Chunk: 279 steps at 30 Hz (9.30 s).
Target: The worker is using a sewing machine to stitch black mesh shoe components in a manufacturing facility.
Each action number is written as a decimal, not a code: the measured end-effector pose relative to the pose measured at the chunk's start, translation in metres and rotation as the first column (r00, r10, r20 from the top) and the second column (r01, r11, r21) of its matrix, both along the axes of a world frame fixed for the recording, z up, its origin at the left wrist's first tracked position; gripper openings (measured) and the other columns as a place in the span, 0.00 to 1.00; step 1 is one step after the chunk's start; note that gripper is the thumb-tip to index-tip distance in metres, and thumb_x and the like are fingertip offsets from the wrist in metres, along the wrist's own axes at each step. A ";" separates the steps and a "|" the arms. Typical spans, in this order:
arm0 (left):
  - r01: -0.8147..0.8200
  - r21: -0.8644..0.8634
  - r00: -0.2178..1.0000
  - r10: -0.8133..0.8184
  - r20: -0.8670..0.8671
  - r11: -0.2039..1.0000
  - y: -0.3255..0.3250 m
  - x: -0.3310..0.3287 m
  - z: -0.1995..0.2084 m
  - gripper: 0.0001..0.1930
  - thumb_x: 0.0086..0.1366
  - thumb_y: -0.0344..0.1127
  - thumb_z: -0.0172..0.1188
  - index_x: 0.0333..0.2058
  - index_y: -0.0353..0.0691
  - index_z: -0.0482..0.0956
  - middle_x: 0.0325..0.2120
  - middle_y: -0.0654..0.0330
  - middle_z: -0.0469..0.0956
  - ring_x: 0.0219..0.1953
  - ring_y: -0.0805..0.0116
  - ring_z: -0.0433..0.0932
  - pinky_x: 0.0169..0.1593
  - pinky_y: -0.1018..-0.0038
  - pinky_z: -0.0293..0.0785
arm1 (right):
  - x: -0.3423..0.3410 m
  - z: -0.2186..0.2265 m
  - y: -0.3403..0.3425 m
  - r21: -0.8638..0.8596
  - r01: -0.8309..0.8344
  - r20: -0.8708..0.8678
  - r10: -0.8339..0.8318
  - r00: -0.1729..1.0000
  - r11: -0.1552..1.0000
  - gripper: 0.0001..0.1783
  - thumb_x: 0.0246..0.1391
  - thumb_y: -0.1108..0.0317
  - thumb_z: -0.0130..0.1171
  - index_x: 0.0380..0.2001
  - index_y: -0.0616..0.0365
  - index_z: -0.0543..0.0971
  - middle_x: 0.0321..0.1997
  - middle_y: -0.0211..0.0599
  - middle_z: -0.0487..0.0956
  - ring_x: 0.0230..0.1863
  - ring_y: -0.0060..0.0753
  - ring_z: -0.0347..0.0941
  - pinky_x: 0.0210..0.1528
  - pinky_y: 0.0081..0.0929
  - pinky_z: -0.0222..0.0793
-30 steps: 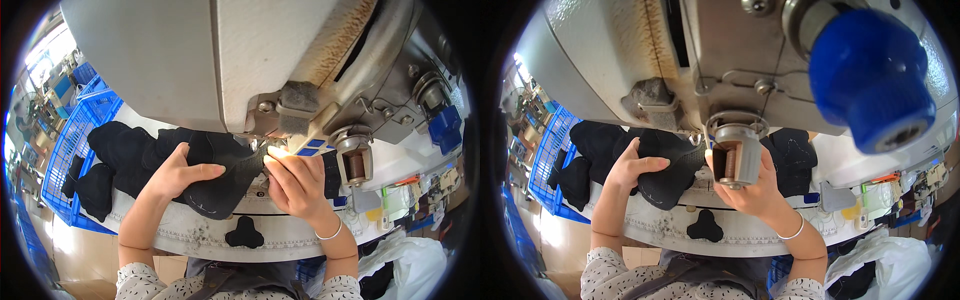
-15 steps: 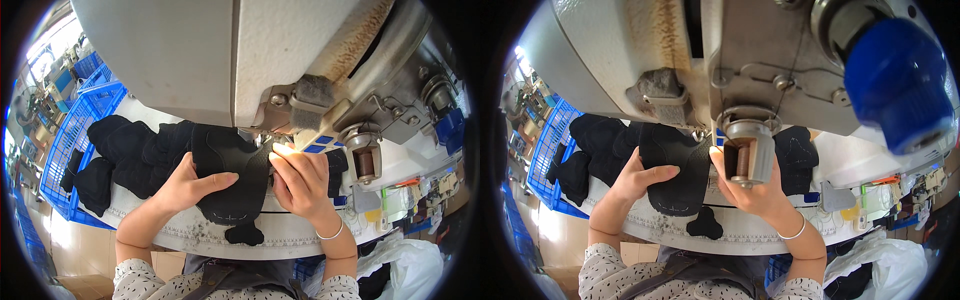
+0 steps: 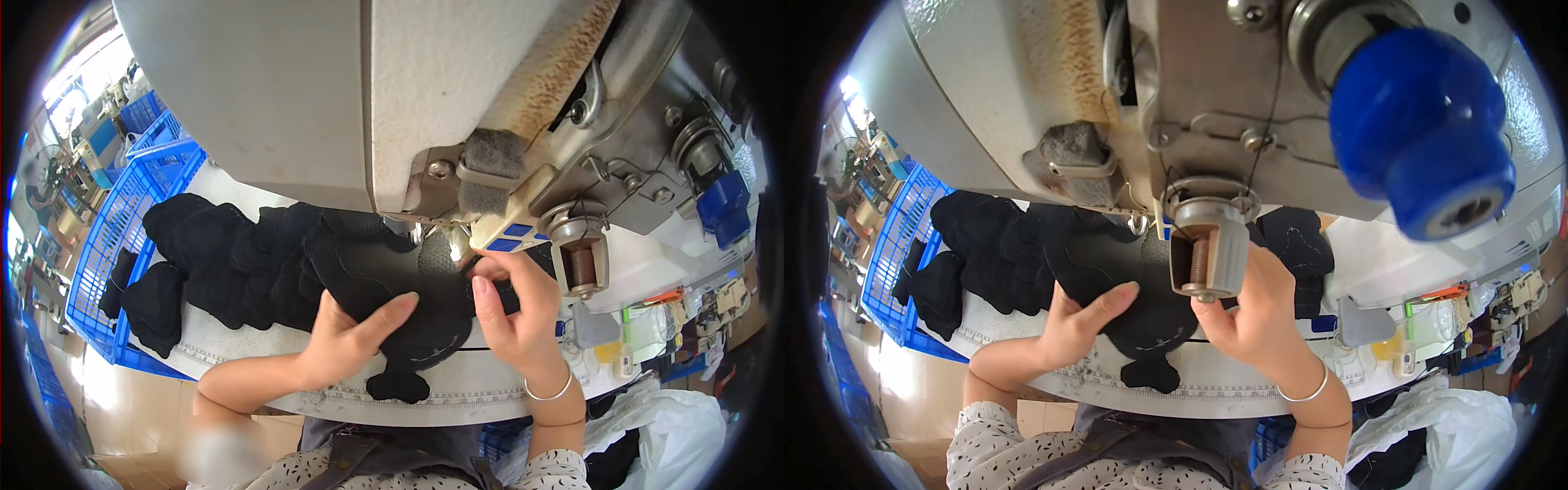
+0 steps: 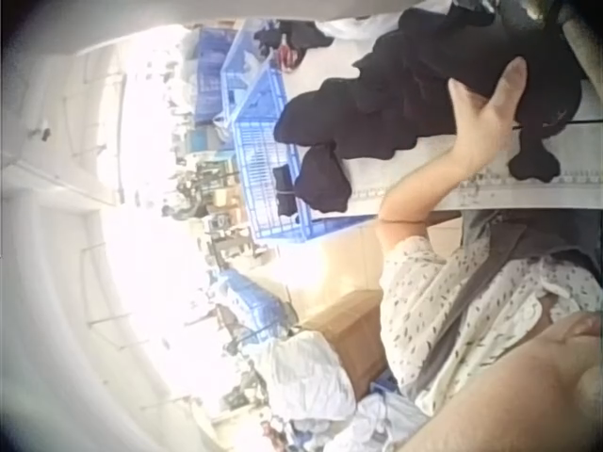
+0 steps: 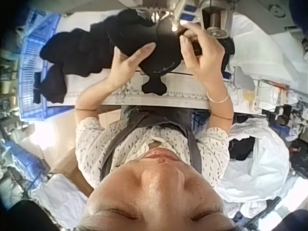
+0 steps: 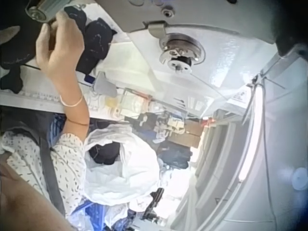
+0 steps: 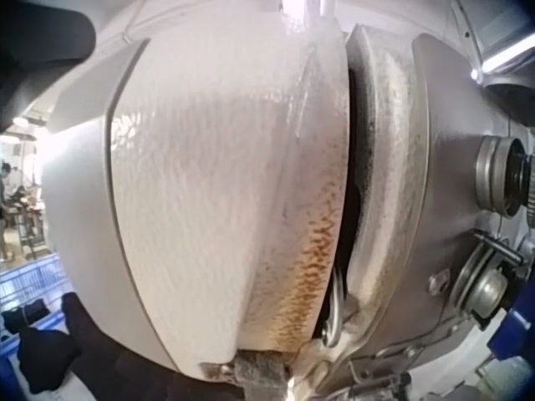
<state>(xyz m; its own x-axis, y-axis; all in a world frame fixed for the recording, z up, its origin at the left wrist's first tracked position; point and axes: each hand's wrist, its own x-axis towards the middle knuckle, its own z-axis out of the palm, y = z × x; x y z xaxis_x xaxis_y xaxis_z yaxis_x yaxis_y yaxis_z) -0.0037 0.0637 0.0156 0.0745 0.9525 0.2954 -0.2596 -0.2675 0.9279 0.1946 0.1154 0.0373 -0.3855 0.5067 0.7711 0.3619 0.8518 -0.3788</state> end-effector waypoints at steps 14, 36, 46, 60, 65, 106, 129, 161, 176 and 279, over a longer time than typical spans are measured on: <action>-0.141 0.013 0.987 0.139 0.085 0.990 0.006 0.032 -0.014 0.05 0.64 0.28 0.59 0.38 0.36 0.76 0.26 0.69 0.75 0.24 0.84 0.68 0.25 0.85 0.65 | 0.010 0.002 0.010 -0.479 -0.210 -0.136 0.164 0.977 0.852 0.16 0.55 0.69 0.60 0.47 0.61 0.79 0.17 0.15 0.59 0.19 0.09 0.48 0.21 0.14 0.41; -0.076 -0.156 0.997 0.076 -0.007 0.985 0.017 0.001 0.015 0.07 0.62 0.30 0.59 0.29 0.31 0.78 0.23 0.65 0.78 0.23 0.83 0.72 0.24 0.83 0.67 | -0.002 0.008 -0.011 -0.636 -0.274 -0.155 0.228 0.961 0.722 0.21 0.58 0.73 0.55 0.55 0.62 0.70 0.16 0.24 0.71 0.18 0.10 0.67 0.21 0.12 0.66; -0.122 -0.430 0.982 0.173 0.081 0.895 0.028 -0.007 0.022 0.10 0.59 0.35 0.60 0.23 0.36 0.77 0.17 0.66 0.74 0.16 0.81 0.69 0.18 0.82 0.60 | -0.010 0.011 -0.026 -0.710 -0.279 -0.224 0.169 0.960 0.646 0.17 0.58 0.73 0.54 0.50 0.65 0.71 0.18 0.27 0.74 0.19 0.14 0.73 0.22 0.11 0.69; -0.221 -0.257 0.974 0.198 -0.112 0.941 0.041 -0.013 0.014 0.12 0.63 0.38 0.56 0.25 0.36 0.79 0.17 0.66 0.75 0.16 0.81 0.68 0.18 0.83 0.60 | -0.008 0.010 -0.020 -0.767 -0.305 -0.281 0.131 0.951 0.564 0.17 0.60 0.70 0.54 0.51 0.63 0.70 0.26 0.31 0.78 0.22 0.14 0.73 0.22 0.11 0.69; 0.029 -0.363 0.996 0.005 0.093 0.931 0.041 -0.019 0.018 0.10 0.61 0.35 0.56 0.28 0.34 0.79 0.19 0.65 0.75 0.17 0.80 0.68 0.19 0.82 0.59 | -0.008 0.011 -0.019 -0.768 -0.312 -0.284 0.140 0.949 0.560 0.18 0.60 0.70 0.54 0.51 0.64 0.70 0.26 0.31 0.79 0.22 0.14 0.73 0.23 0.11 0.69; -0.196 -0.318 0.957 0.252 0.145 0.928 0.030 0.000 0.008 0.07 0.63 0.35 0.58 0.29 0.39 0.77 0.22 0.69 0.73 0.18 0.83 0.67 0.17 0.84 0.62 | -0.014 -0.005 0.001 0.394 0.124 0.158 -0.200 0.967 0.911 0.16 0.39 0.77 0.60 0.37 0.60 0.81 0.40 0.37 0.79 0.36 0.40 0.73 0.40 0.32 0.65; 0.025 -0.212 0.995 -0.046 -0.093 0.977 0.036 -0.050 0.022 0.08 0.62 0.32 0.57 0.33 0.33 0.80 0.21 0.67 0.77 0.18 0.87 0.69 0.18 0.87 0.62 | -0.011 -0.012 0.011 0.439 0.088 0.134 -0.162 0.978 0.894 0.15 0.40 0.77 0.57 0.36 0.62 0.81 0.40 0.41 0.80 0.35 0.37 0.72 0.39 0.31 0.63; -0.110 -0.377 0.982 0.158 0.099 0.920 0.033 -0.026 0.019 0.10 0.61 0.32 0.56 0.27 0.31 0.79 0.21 0.60 0.79 0.21 0.77 0.75 0.26 0.80 0.70 | 0.009 0.023 -0.027 0.380 0.061 0.249 -0.165 0.954 0.923 0.11 0.40 0.74 0.58 0.32 0.57 0.80 0.29 0.35 0.78 0.34 0.36 0.74 0.47 0.38 0.68; 0.157 -0.359 0.968 -0.071 0.242 0.920 0.049 -0.032 0.014 0.08 0.57 0.28 0.61 0.35 0.31 0.78 0.33 0.57 0.80 0.35 0.70 0.79 0.40 0.75 0.75 | 0.461 0.120 -0.061 -0.039 0.896 -0.223 -0.878 0.423 0.442 0.23 0.67 0.59 0.40 0.58 0.62 0.69 0.57 0.42 0.73 0.60 0.34 0.67 0.60 0.29 0.61; -0.116 -0.011 0.993 0.116 -0.028 0.993 0.006 0.005 0.004 0.03 0.65 0.28 0.55 0.34 0.36 0.75 0.19 0.67 0.73 0.14 0.82 0.67 0.18 0.84 0.60 | -0.013 -0.009 0.005 0.345 0.060 0.140 -0.115 0.983 0.937 0.15 0.39 0.79 0.60 0.36 0.63 0.79 0.40 0.40 0.78 0.35 0.42 0.74 0.37 0.33 0.67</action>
<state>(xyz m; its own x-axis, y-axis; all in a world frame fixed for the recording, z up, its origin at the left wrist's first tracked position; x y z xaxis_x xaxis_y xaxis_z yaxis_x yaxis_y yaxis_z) 0.0017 0.0694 0.0195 -0.0288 0.9588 0.2825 -0.2025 -0.2824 0.9377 0.1812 0.1208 0.0288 -0.4804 0.2632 0.8366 0.4716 0.8818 -0.0066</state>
